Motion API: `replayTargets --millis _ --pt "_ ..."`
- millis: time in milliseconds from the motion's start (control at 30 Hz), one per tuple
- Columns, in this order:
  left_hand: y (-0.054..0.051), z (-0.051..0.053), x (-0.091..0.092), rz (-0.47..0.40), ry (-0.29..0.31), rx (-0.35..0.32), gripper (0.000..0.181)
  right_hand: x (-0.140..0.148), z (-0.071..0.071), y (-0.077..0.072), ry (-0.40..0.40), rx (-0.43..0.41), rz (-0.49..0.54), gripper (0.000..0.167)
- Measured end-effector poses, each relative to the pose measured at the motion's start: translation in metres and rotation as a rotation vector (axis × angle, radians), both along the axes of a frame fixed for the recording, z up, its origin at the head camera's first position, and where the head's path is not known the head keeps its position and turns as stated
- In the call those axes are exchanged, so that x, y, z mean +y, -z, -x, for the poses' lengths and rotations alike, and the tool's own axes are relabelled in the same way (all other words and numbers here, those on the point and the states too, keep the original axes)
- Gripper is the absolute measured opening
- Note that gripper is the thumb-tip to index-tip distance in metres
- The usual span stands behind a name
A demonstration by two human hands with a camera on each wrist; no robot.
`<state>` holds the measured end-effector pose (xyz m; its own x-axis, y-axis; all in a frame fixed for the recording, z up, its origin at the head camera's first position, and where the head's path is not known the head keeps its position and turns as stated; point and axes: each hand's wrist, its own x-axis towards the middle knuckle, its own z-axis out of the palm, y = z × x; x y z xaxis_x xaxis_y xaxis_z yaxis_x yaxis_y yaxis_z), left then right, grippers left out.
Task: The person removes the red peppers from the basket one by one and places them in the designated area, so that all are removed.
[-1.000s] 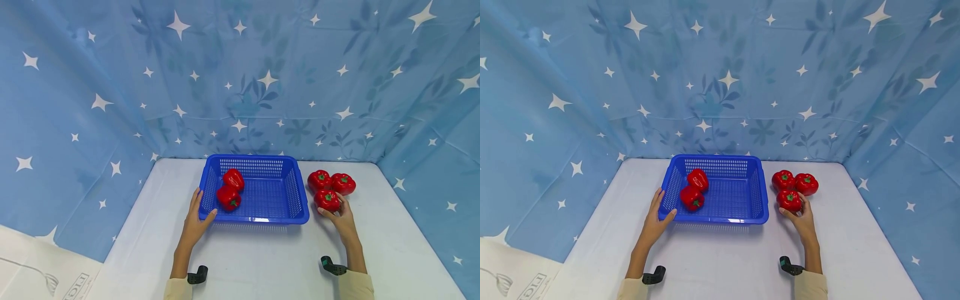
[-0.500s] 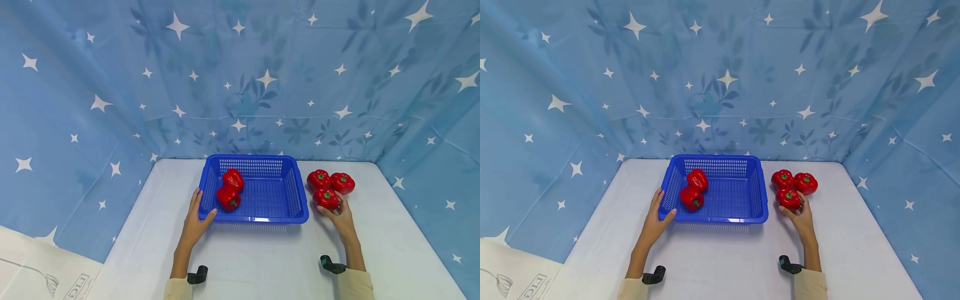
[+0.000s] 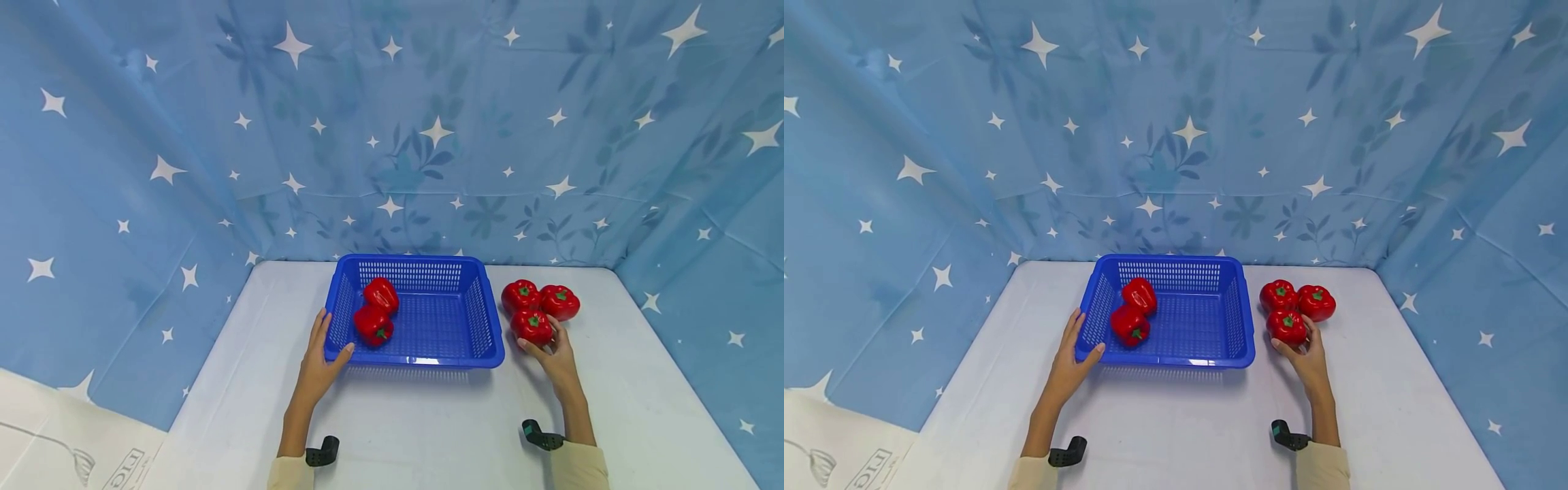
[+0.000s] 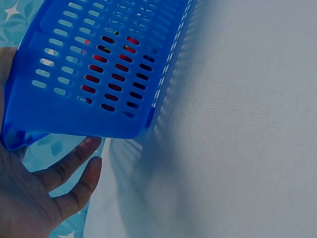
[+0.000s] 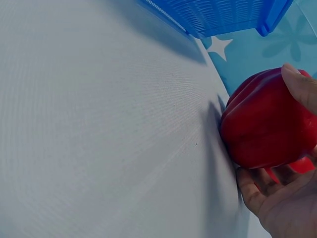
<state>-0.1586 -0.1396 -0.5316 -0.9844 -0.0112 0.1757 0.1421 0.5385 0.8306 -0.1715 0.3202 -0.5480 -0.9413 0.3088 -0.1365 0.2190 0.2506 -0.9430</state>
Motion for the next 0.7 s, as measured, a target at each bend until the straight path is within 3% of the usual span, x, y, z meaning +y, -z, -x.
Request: replayTargets --millis 700 --pt "-0.0009 -0.0007 0.0003 0.003 0.002 0.010 0.085 0.0009 -0.0045 0.0008 -0.008 0.013 0.002 0.101"
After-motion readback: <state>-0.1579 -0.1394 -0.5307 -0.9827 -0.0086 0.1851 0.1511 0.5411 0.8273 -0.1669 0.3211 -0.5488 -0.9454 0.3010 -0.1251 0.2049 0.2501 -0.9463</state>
